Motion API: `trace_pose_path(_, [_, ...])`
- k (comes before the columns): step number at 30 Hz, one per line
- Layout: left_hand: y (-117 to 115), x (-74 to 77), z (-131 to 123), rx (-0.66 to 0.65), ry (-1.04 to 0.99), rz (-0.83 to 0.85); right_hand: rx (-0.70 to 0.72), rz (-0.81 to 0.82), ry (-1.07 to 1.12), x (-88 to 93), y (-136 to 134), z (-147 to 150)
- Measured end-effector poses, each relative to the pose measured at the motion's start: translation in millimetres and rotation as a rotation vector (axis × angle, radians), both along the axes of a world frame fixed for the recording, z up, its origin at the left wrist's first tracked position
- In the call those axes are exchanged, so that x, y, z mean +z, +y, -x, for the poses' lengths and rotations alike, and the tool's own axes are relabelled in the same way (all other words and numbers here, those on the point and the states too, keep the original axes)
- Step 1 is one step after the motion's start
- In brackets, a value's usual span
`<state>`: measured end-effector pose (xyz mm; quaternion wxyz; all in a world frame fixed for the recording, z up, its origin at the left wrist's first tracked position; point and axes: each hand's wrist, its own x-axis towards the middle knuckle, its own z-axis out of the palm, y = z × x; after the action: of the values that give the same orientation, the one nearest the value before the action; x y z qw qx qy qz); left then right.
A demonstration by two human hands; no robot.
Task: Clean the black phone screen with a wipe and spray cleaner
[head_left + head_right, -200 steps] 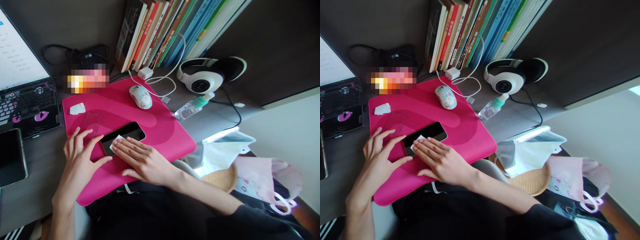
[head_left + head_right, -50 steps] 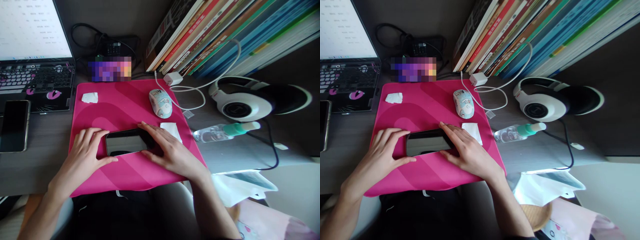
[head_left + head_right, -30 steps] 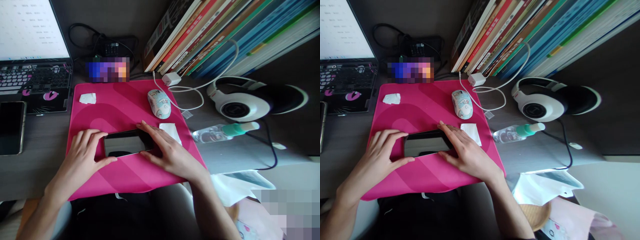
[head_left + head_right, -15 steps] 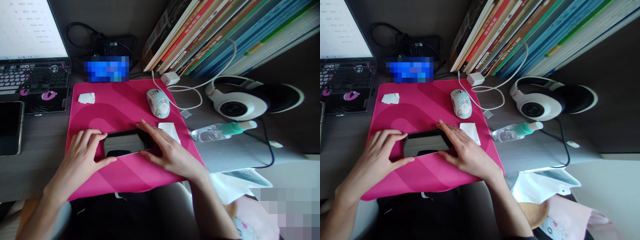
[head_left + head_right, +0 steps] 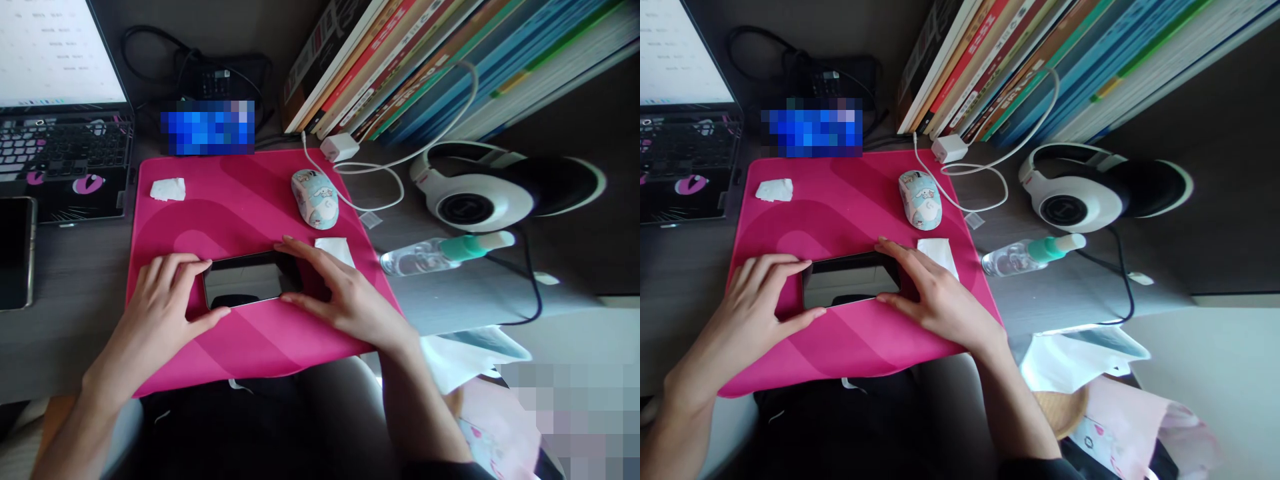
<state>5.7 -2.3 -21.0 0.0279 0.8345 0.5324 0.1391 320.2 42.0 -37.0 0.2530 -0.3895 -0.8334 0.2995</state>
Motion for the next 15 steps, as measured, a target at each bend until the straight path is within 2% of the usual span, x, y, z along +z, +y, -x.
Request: trace_pose_path(15, [1.9, -0.5, 0.1, -0.010, 0.009, 0.006, -0.008, 0.025, -0.002, 0.1, 1.0, -0.3])
